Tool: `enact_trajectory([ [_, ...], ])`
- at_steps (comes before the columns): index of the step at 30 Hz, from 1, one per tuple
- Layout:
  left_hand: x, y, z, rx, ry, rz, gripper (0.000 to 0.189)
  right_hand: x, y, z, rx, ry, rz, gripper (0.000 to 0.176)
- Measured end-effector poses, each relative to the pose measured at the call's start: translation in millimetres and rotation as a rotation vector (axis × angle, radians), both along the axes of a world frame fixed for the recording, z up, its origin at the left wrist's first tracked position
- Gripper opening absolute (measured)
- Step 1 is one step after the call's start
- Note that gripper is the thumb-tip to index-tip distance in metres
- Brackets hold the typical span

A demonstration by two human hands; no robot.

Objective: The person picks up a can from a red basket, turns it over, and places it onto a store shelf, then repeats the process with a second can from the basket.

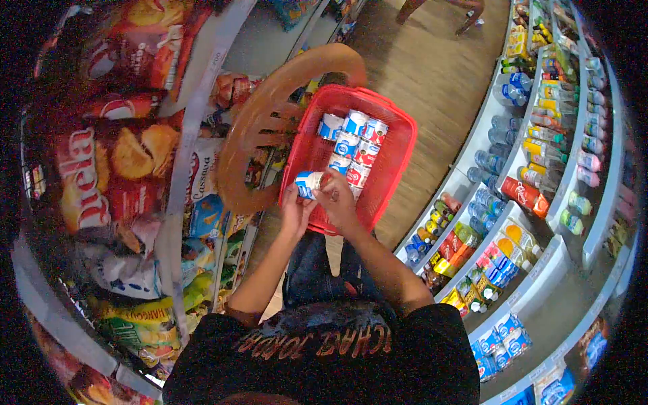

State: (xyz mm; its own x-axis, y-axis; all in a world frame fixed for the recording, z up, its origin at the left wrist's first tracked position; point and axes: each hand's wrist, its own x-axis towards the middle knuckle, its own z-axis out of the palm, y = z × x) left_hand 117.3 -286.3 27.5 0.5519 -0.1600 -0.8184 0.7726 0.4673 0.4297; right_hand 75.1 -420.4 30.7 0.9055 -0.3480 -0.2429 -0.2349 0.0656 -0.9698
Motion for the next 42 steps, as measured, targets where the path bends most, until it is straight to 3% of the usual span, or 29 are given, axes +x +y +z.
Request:
enact_trajectory([
  [1,-1.9,4.1,13.3,0.033,-0.063,-0.047,0.023,-2.1,5.8,7.0,0.179,0.002,-0.101,0.031],
  [3,2.2,11.7,49.1,0.070,-0.143,-0.152,0.027,-3.1,2.2,47.8,0.250,0.051,-0.121,0.038],
  [4,4.9,14.4,70.9,0.072,-0.153,-0.154,0.027,-2.8,-0.9,70.5,0.321,0.106,-0.135,0.045],
  [5,4.6,18.0,90.5,0.082,-0.230,-0.232,0.028,-6.3,-2.9,85.1,0.378,0.108,-0.103,0.066],
  [6,3.8,21.3,107.0,0.091,-0.309,-0.310,0.029,-12.0,-5.4,89.8,0.376,0.097,-0.104,0.066],
  [8,1.4,27.5,130.4,0.076,-0.378,-0.341,0.034,-26.2,-9.5,86.5,0.072,-0.012,0.182,0.080],
  [10,0.5,29.6,166.9,0.144,-0.547,-0.447,0.037,-37.6,-8.0,99.0,-0.058,-0.049,0.249,0.083],
  [13,-6.0,42.4,193.6,0.285,-0.680,-0.603,0.038,-39.7,-7.9,177.9,0.471,-0.077,0.184,0.080],
  [16,-9.4,30.7,255.0,0.269,-0.770,-0.604,0.037,-52.6,-2.1,215.9,0.499,-0.121,0.146,0.088],
  [17,-9.6,30.2,258.4,0.203,-0.781,-0.596,0.039,-54.5,-0.7,234.0,0.490,-0.162,0.136,0.101],
  [18,-11.2,28.7,261.4,0.202,-0.802,-0.607,0.039,-54.9,-1.2,250.5,0.486,-0.184,0.127,0.101],
  [20,-19.3,20.0,276.0,0.017,-0.692,-0.392,0.042,-60.6,-0.2,277.8,0.550,-0.170,0.119,0.113],
  [21,-19.3,15.9,271.8,0.023,-0.750,-0.389,0.053,-61.9,2.4,281.9,0.504,-0.221,0.123,0.115],
  [22,-21.1,12.3,275.8,0.020,-0.756,-0.393,0.053,-64.3,6.6,292.7,0.501,-0.227,0.119,0.115],
  [24,-20.7,1.1,288.5,-0.301,-0.547,-0.345,0.066,-62.4,10.7,318.2,0.607,-0.252,0.037,0.113],
  [25,-23.2,-3.6,300.2,-0.324,-0.513,-0.390,0.074,-62.3,13.2,321.3,0.587,-0.279,0.033,0.112],
  [33,-19.7,0.0,326.2,-0.479,-0.537,-0.471,0.077,-67.4,24.0,338.8,0.311,-0.431,0.071,0.115],
  [36,-17.9,2.8,332.1,-0.558,-0.580,-0.499,0.076,-66.6,28.9,342.4,0.354,-0.393,0.028,0.112],
  [42,-17.9,8.8,326.5,-0.630,-0.526,-0.461,0.073,-70.3,45.0,338.5,0.145,-0.448,-0.105,0.105],
])
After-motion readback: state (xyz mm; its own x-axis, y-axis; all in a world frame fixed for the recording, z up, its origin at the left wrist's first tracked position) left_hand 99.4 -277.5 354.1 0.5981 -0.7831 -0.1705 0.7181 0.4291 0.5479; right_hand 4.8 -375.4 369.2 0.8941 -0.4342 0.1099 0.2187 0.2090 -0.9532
